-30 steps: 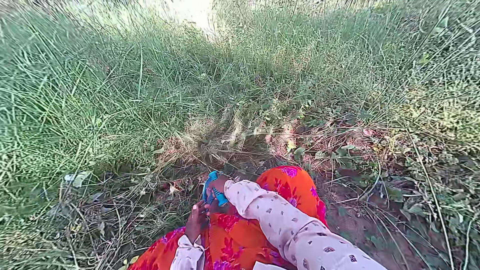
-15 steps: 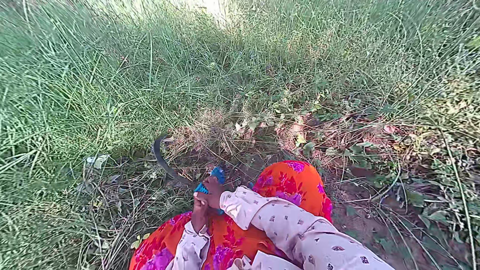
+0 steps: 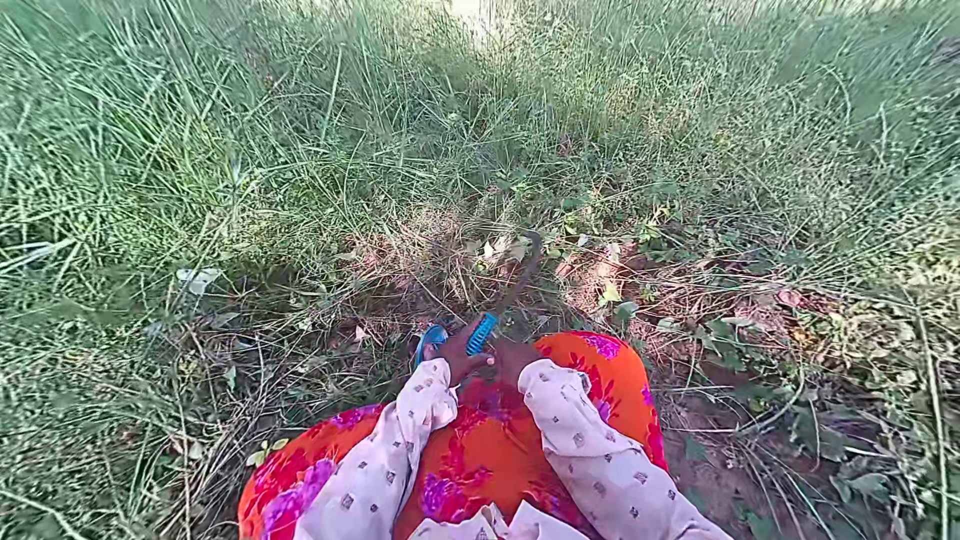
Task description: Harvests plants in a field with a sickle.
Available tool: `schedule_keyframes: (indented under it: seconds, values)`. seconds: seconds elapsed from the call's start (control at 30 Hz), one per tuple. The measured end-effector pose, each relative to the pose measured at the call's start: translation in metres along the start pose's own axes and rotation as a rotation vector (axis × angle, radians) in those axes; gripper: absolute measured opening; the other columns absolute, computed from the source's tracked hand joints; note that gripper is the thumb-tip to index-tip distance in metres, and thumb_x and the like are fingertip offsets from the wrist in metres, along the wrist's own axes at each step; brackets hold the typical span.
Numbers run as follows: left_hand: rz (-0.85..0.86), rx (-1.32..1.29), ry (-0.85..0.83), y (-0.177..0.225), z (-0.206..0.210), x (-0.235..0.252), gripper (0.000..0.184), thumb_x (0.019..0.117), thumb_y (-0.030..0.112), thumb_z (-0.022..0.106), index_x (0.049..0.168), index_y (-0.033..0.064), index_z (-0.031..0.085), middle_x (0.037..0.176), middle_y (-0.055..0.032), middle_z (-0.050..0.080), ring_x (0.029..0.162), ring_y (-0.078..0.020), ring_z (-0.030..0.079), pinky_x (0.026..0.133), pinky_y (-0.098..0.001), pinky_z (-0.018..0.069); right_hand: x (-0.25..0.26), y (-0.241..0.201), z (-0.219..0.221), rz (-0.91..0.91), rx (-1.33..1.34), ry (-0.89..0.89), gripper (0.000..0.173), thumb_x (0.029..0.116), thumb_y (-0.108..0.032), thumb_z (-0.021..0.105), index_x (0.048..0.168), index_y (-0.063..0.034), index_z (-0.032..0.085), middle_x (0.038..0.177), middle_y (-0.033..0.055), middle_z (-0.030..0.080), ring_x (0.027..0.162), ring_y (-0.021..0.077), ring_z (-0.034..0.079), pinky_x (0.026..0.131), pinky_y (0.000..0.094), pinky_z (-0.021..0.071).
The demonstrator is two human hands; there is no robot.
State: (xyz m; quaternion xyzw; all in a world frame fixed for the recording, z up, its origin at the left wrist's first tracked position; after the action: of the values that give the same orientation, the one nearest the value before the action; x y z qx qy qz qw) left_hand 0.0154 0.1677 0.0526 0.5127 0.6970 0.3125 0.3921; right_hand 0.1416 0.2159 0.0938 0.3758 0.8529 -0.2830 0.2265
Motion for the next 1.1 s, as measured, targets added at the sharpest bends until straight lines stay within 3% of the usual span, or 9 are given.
schedule_keyframes:
  seconds: [0.13,0.2,0.37,0.43,0.5,0.7,0.87,0.97,1.1]
  values:
    - [-0.085,0.156,-0.176,0.001,0.020,0.030,0.085,0.0958,0.024,0.074,0.164,0.0185,0.025,0.157,-0.0214,0.045,0.142,-0.0361,0.048,0.120,-0.0526,0.0350,0.007,0.011,0.002,0.040,-0.060,-0.011,0.043,0.1073,-0.024,0.049,0.141,0.0017,0.055,0.141,0.0257,0.058,0.132,0.0413,0.056,0.107,0.0604,0.0446]
    - [-0.143,0.019,-0.127,-0.028,0.017,0.036,0.077,0.1002,0.021,0.068,0.163,0.0116,0.026,0.155,-0.0246,0.045,0.141,-0.0363,0.049,0.120,-0.0498,0.0361,0.015,0.008,0.009,-0.028,-0.005,-0.002,0.051,0.1081,-0.034,0.049,0.150,-0.0044,0.049,0.148,0.0224,0.054,0.137,0.0386,0.053,0.113,0.0586,0.0416]
    - [-0.338,-0.455,0.439,-0.138,-0.059,0.001,0.062,0.1062,0.018,0.056,0.160,0.0057,0.029,0.131,-0.0257,0.061,0.098,-0.0287,0.068,0.089,-0.0432,0.0561,0.009,-0.015,0.022,-0.213,0.002,-0.130,0.051,0.1082,-0.033,0.050,0.150,-0.0038,0.049,0.137,0.0263,0.060,0.130,0.0416,0.057,0.111,0.0608,0.0413]
    - [-0.379,-0.583,0.630,-0.141,-0.089,-0.027,0.054,0.1098,0.018,0.048,0.160,0.0099,0.028,0.113,-0.0159,0.062,0.072,-0.0146,0.060,0.064,-0.0301,0.0523,0.008,-0.020,0.027,-0.244,-0.024,-0.166,0.052,0.1083,-0.032,0.051,0.151,-0.0034,0.047,0.140,0.0260,0.059,0.132,0.0410,0.055,0.112,0.0600,0.0396]
    - [-0.368,-0.689,0.812,-0.138,-0.110,-0.051,0.057,0.1096,0.017,0.048,0.161,0.0130,0.025,0.108,-0.0137,0.061,0.066,-0.0114,0.056,0.057,-0.0267,0.0490,0.011,-0.019,0.031,-0.278,-0.049,-0.168,0.052,0.1080,-0.033,0.051,0.150,-0.0036,0.048,0.141,0.0252,0.058,0.134,0.0408,0.055,0.113,0.0607,0.0396]
    - [-0.245,-0.586,1.359,-0.196,-0.190,-0.172,0.059,0.1075,0.016,0.048,0.160,0.0079,0.022,0.108,-0.0106,0.059,0.069,-0.0060,0.058,0.062,-0.0241,0.0519,-0.002,-0.020,0.026,-0.331,-0.043,-0.162,0.051,0.1086,-0.032,0.050,0.149,-0.0022,0.049,0.144,0.0262,0.056,0.137,0.0413,0.052,0.113,0.0600,0.0388]
    - [-0.523,-0.427,1.416,-0.238,-0.229,-0.319,0.056,0.1116,0.026,0.042,0.160,0.0061,0.023,0.124,-0.0119,0.058,0.088,-0.0045,0.059,0.081,-0.0243,0.0514,-0.004,-0.025,0.025,-0.360,-0.054,-0.149,0.052,0.1081,-0.034,0.050,0.150,-0.0035,0.048,0.145,0.0255,0.056,0.136,0.0429,0.053,0.111,0.0635,0.0406]
    - [-0.433,-0.493,1.424,-0.227,-0.224,-0.365,0.055,0.1122,0.022,0.038,0.159,0.0084,0.014,0.099,-0.0011,0.051,0.066,0.0009,0.056,0.059,-0.0183,0.0501,-0.008,-0.030,0.026,-0.398,-0.069,-0.147,0.053,0.1079,-0.035,0.051,0.151,-0.0040,0.049,0.147,0.0239,0.054,0.137,0.0425,0.051,0.111,0.0641,0.0400]
    - [-0.217,-0.658,1.487,-0.225,-0.237,-0.390,0.036,0.1129,0.020,0.033,0.147,0.0092,0.027,0.086,0.0055,0.051,0.061,0.0007,0.056,0.058,-0.0182,0.0524,-0.010,-0.030,0.030,-0.424,-0.051,-0.137,0.051,0.1077,-0.033,0.052,0.148,-0.0024,0.051,0.146,0.0259,0.054,0.138,0.0441,0.050,0.112,0.0642,0.0386]
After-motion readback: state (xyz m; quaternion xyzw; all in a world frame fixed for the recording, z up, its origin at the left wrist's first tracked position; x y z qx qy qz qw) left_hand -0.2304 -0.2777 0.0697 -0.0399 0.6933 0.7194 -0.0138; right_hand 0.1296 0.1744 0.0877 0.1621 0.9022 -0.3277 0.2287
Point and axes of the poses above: each hand's wrist, its own x-axis towards the middle knuckle, its own z-axis out of the palm, y = z × x, the point moved 5 cm from there along x, towards the middle knuckle
